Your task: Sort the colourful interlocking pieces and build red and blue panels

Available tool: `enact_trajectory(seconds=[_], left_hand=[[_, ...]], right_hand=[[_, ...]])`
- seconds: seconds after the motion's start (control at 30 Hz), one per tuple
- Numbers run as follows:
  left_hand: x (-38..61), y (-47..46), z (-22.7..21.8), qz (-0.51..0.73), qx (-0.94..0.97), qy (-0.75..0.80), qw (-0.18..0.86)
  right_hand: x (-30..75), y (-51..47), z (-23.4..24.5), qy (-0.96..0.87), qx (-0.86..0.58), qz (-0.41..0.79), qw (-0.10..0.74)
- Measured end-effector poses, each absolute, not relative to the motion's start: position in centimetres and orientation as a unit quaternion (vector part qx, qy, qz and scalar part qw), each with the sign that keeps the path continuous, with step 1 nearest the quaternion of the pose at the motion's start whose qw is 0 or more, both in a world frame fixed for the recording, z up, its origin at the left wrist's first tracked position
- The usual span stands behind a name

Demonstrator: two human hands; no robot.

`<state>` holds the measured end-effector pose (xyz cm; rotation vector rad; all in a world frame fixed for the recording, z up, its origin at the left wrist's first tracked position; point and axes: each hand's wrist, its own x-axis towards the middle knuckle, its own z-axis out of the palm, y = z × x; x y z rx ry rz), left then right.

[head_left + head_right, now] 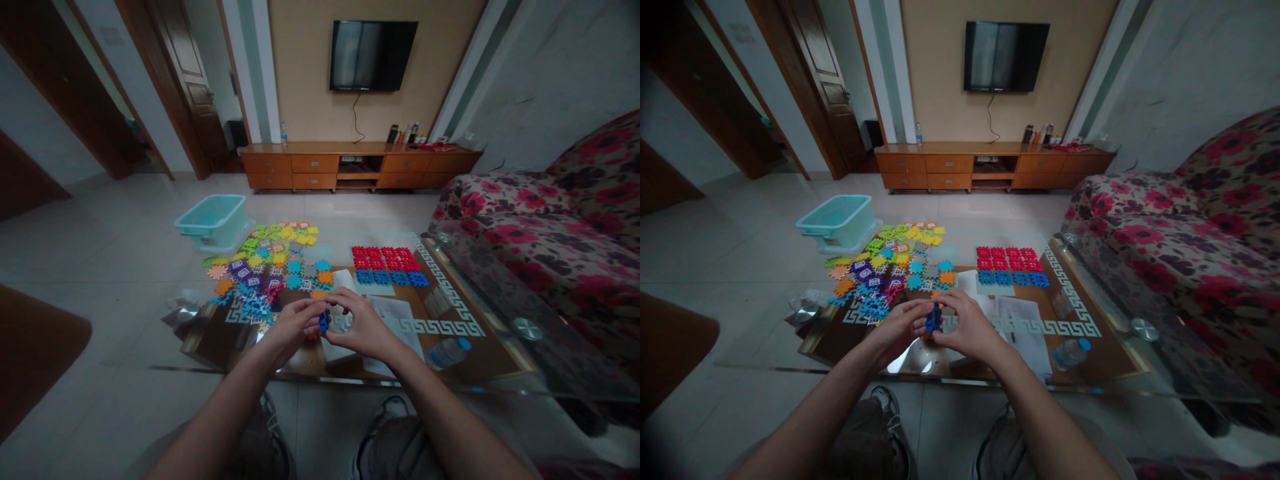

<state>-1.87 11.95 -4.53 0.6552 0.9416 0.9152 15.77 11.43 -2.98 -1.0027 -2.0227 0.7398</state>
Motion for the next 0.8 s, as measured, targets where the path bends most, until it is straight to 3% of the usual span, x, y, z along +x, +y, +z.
enact_trajectory(seconds=[0.8], left_hand=[[-2.34,11.90,-4.17,0.397,0.251,0.432,0.770]], right_hand=[[15.78,11.42,-3.58,-0.799,-0.394,0.277,0.361]])
